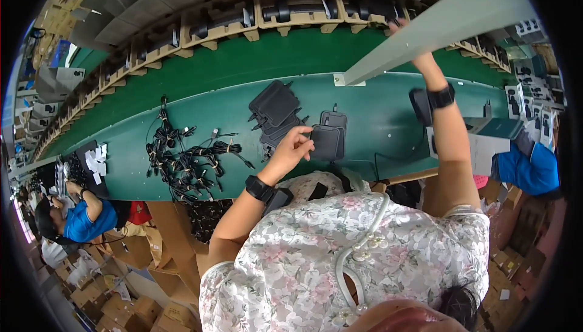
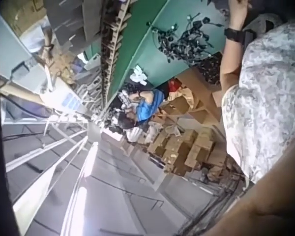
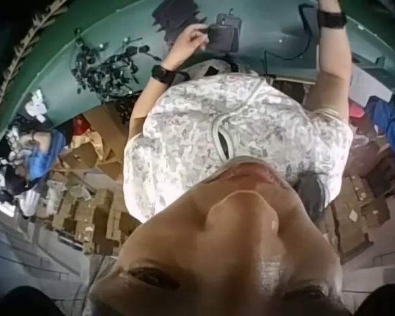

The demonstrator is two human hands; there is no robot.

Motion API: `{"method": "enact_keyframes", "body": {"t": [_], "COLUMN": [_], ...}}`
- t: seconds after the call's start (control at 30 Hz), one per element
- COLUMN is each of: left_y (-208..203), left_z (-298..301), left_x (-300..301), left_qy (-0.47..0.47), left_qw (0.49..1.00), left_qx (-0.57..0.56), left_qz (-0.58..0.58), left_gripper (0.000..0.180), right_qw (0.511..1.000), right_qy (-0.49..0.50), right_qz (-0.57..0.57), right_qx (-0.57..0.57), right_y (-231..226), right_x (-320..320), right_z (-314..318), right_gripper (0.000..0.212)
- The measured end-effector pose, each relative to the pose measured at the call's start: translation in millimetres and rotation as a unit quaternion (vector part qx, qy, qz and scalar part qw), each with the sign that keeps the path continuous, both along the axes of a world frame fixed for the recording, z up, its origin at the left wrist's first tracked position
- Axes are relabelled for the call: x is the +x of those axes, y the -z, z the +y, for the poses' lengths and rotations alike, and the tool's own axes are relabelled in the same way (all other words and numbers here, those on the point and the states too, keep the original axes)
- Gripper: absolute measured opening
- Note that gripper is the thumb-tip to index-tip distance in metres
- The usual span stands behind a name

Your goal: The person assembles electronic components by hand, picking up a cable and a square pad, fitting the cable into the pad, and then placing the assembled unit into a cardboard tray.

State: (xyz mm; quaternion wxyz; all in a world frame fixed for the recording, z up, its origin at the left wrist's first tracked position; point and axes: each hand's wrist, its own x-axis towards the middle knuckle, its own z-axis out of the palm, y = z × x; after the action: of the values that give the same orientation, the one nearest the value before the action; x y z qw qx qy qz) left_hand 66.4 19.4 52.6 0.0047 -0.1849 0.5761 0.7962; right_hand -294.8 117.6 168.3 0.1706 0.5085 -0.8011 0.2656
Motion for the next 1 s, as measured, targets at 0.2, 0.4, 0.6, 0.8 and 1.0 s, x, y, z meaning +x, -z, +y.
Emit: {"method": "enact_keyframes", "body": {"t": [0.2, 0.4, 0.6, 0.8, 1.0], "left_y": [28.7, 44.8, 50.1, 54.7, 49.3], "left_z": [-3.3, 1.2, 8.8, 5.2, 1.0], "left_x": [14.6, 16.1, 21.7, 17.0, 9.0], "left_qy": [-0.082, -0.137, -0.169, -0.207, -0.219], "left_qw": [0.995, 0.986, 0.976, 0.967, 0.968], "left_qx": [0.028, 0.053, 0.085, 0.095, 0.088], "left_qz": [-0.054, -0.083, -0.105, -0.113, -0.083], "left_gripper": [0.027, 0.025, 0.023, 0.023, 0.022], "right_qw": [0.980, 0.944, 0.933, 0.850, 0.973], "right_qy": [0.087, 0.027, 0.140, 0.042, 0.065], "right_qz": [-0.059, -0.040, -0.051, 0.295, 0.100], "right_qx": [0.169, 0.327, 0.328, 0.435, 0.195], "right_y": [12.6, 30.8, 85.7, 124.8, 131.2], "right_x": [-84.8, -123.0, -119.8, -146.8, -144.3], "right_z": [-87.8, -127.6, -152.7, -139.3, -125.2], "right_gripper": [0.042, 0.040, 0.038, 0.041, 0.036]}}
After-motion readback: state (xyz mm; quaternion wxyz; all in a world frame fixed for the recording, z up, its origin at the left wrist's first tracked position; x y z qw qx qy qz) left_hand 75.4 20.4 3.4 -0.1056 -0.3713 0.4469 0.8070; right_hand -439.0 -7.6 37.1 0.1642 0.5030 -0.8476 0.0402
